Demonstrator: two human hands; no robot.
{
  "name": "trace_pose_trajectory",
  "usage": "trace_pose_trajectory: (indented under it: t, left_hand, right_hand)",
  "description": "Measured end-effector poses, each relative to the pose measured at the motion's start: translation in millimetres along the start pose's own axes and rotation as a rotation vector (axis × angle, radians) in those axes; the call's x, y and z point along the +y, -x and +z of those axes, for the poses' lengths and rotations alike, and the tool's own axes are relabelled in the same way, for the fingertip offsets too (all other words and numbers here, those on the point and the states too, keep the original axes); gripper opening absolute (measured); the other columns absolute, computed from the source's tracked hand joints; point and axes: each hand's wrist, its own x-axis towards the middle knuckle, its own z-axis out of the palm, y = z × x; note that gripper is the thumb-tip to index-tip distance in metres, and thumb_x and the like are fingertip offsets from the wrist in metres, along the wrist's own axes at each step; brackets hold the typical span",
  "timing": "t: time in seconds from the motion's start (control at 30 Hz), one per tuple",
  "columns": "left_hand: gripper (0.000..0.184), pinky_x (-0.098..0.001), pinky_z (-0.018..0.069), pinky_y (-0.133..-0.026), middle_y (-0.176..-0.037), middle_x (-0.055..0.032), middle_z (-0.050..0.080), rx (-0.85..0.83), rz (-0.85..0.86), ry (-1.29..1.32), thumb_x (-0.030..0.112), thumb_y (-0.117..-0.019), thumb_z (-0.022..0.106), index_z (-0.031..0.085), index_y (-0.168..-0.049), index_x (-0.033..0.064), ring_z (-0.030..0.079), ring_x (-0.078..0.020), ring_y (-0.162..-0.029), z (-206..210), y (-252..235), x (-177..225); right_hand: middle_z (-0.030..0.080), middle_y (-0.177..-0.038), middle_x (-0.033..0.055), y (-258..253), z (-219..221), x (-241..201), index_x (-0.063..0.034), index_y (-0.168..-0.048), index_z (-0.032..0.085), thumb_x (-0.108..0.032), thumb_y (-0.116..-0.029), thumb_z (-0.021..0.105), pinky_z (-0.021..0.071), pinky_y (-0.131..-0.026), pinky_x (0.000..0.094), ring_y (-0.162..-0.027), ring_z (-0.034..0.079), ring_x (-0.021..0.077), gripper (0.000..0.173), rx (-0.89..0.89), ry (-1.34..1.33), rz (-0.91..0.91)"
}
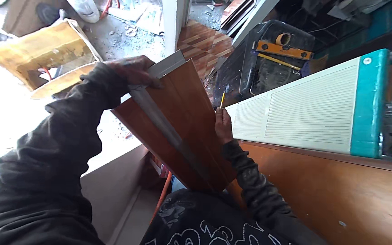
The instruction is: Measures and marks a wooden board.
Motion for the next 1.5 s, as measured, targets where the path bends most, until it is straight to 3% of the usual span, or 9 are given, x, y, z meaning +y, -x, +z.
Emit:
trace_pose_trajectory:
  t: [0.23, 0.37, 0.43, 0.5, 0.6, 0.97, 1.2, 1.33, 1.5]
  left_hand:
    - [0.019, -0.0420, 0.0498, -0.061, -0.074, -0.0067, 0.066, 0.231, 0.126, -0.179, 0.016, -0.0848, 0.083, 0.070, -0.097, 0.0072, 0.061, -0.0170, -0.063, -9, 10, -17]
    - [0.085, -0.0670, 0.0449, -0.099, -0.134, -0.0266, 0.061, 0.230, 0.015, -0.308, 0.023, -0.0925, 0.078, 0.029, -0.163, 0.0202, 0.061, -0.0454, -0.118, -12, 40, 7]
    - [0.063, -0.0649, 0.0435, -0.103, -0.139, -0.0209, 0.061, 0.163, 0.014, -0.312, 0.021, -0.0990, 0.069, 0.043, -0.157, 0.0233, 0.061, -0.0407, -0.123, -16, 52, 12]
    - [0.026, -0.0485, 0.0549, -0.079, -0.104, -0.0104, 0.076, 0.111, 0.035, -0.222, 0.021, -0.1021, 0.063, 0.073, -0.126, 0.0174, 0.071, -0.0236, -0.090, -23, 56, 8]
    - [0.032, -0.0246, 0.0489, -0.048, -0.069, -0.0026, 0.070, 0.017, -0.011, 0.035, 0.029, -0.1060, 0.053, 0.078, -0.094, 0.0114, 0.061, -0.0081, -0.053, -26, 54, -7]
    - [0.040, -0.0230, 0.0596, -0.072, -0.104, -0.0025, 0.074, 0.183, -0.258, 0.571, 0.009, -0.1039, 0.038, 0.065, -0.132, 0.0162, 0.072, -0.0079, -0.079, 9, 74, 26]
    - [0.066, -0.0269, 0.0638, -0.079, -0.113, -0.0105, 0.076, -0.130, 0.274, 0.183, -0.009, -0.0842, 0.064, 0.052, -0.148, 0.0055, 0.076, -0.0136, -0.086, 11, 45, -6]
    - [0.052, -0.0335, 0.0609, -0.074, -0.101, -0.0083, 0.077, 0.062, 0.248, -0.135, -0.003, -0.0879, 0.071, 0.065, -0.137, 0.0135, 0.073, -0.0136, -0.076, 35, 52, 17]
    - [0.025, -0.0551, 0.0477, -0.087, -0.119, -0.0165, 0.057, 0.272, 0.520, -0.523, 0.024, -0.0917, 0.070, 0.078, -0.116, 0.0251, 0.056, -0.0362, -0.110, 44, 53, 13]
  right_hand:
    - [0.053, -0.072, 0.0117, -2, 28, 6, -0.0062, -0.107, 0.056, -0.047, -0.1109, 0.032, 0.0476, -0.051, 0.0458, -0.057, 0.055, 0.0260, 0.047, 0.095, 0.025, -0.117]
    - [0.058, -0.077, 0.0147, -10, 31, 2, -0.0011, -0.110, 0.057, -0.038, -0.1127, 0.032, 0.0511, -0.062, 0.0505, -0.069, 0.061, 0.0297, 0.044, 0.106, 0.046, -0.159]
    - [0.059, -0.077, 0.0156, -13, 32, 2, -0.0011, -0.110, 0.057, -0.039, -0.1127, 0.032, 0.0513, -0.062, 0.0527, -0.069, 0.062, 0.0316, 0.046, 0.106, 0.056, -0.139]
    - [0.058, -0.075, 0.0152, -15, 31, 4, -0.0020, -0.108, 0.057, -0.041, -0.1125, 0.031, 0.0504, -0.060, 0.0531, -0.067, 0.061, 0.0321, 0.047, 0.100, 0.055, -0.127]
    - [0.054, -0.072, 0.0127, -10, 31, 5, -0.0052, -0.107, 0.055, -0.047, -0.1112, 0.031, 0.0481, -0.053, 0.0475, -0.059, 0.057, 0.0282, 0.049, 0.069, 0.032, -0.092]
    - [0.056, -0.076, 0.0147, -21, 28, 17, -0.0002, -0.106, 0.056, -0.037, -0.1128, 0.033, 0.0497, -0.060, 0.0481, -0.066, 0.059, 0.0285, 0.044, 0.087, 0.026, -0.154]
    - [0.057, -0.077, 0.0156, -27, 21, 20, 0.0022, -0.104, 0.058, -0.035, -0.1127, 0.035, 0.0507, -0.065, 0.0494, -0.069, 0.060, 0.0291, 0.044, 0.059, -0.022, -0.145]
    - [0.055, -0.074, 0.0136, -29, 21, 27, 0.0019, -0.102, 0.058, -0.033, -0.1123, 0.036, 0.0494, -0.061, 0.0460, -0.065, 0.057, 0.0252, 0.042, 0.042, -0.056, -0.203]
    - [0.053, -0.075, 0.0121, -37, 9, 23, 0.0021, -0.097, 0.058, -0.030, -0.1118, 0.038, 0.0487, -0.068, 0.0453, -0.070, 0.056, 0.0240, 0.040, -0.052, -0.092, -0.185]
